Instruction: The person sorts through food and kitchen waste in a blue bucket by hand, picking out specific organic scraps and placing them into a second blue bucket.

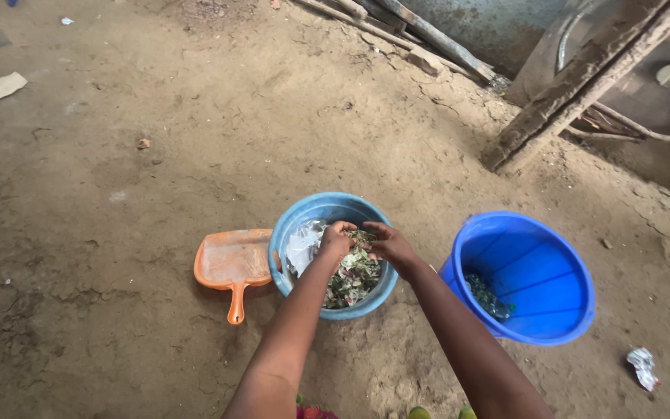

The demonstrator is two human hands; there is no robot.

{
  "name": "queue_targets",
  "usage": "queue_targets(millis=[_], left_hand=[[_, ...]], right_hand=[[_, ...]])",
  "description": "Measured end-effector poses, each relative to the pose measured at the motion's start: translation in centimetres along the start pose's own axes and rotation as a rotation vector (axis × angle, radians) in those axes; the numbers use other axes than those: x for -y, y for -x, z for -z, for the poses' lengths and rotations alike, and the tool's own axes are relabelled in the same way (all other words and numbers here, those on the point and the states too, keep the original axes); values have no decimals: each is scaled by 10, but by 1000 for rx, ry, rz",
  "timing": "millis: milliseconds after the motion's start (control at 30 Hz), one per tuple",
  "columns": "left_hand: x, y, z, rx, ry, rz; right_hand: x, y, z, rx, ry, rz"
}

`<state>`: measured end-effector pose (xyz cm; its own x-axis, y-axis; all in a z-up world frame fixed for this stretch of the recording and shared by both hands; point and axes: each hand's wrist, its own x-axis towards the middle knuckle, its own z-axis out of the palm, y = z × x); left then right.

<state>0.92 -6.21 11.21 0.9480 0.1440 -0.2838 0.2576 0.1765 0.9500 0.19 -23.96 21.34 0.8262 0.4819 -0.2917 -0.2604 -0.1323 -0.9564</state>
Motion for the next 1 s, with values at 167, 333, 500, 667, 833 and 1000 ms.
queue_targets(millis=[167, 333, 500, 667, 833, 1000], left_hand=[[-10, 9, -28, 2, -38, 14], [-31, 29, -44, 91, 190, -6], [-50, 42, -56, 220, 217, -30], [-52, 45, -85, 263, 159, -133], [-52, 47, -119, 118, 122, -193], [-52, 53, -158, 145, 117, -224]], right_hand=[[13, 11, 4, -33, 84, 43], [-2, 7, 35, -100, 23, 96], [-5, 11, 65, -201, -44, 136], [10, 35, 88, -227, -102, 142], [16, 57, 117, -258, -124, 128], [12, 79, 153, -288, -121, 120]])
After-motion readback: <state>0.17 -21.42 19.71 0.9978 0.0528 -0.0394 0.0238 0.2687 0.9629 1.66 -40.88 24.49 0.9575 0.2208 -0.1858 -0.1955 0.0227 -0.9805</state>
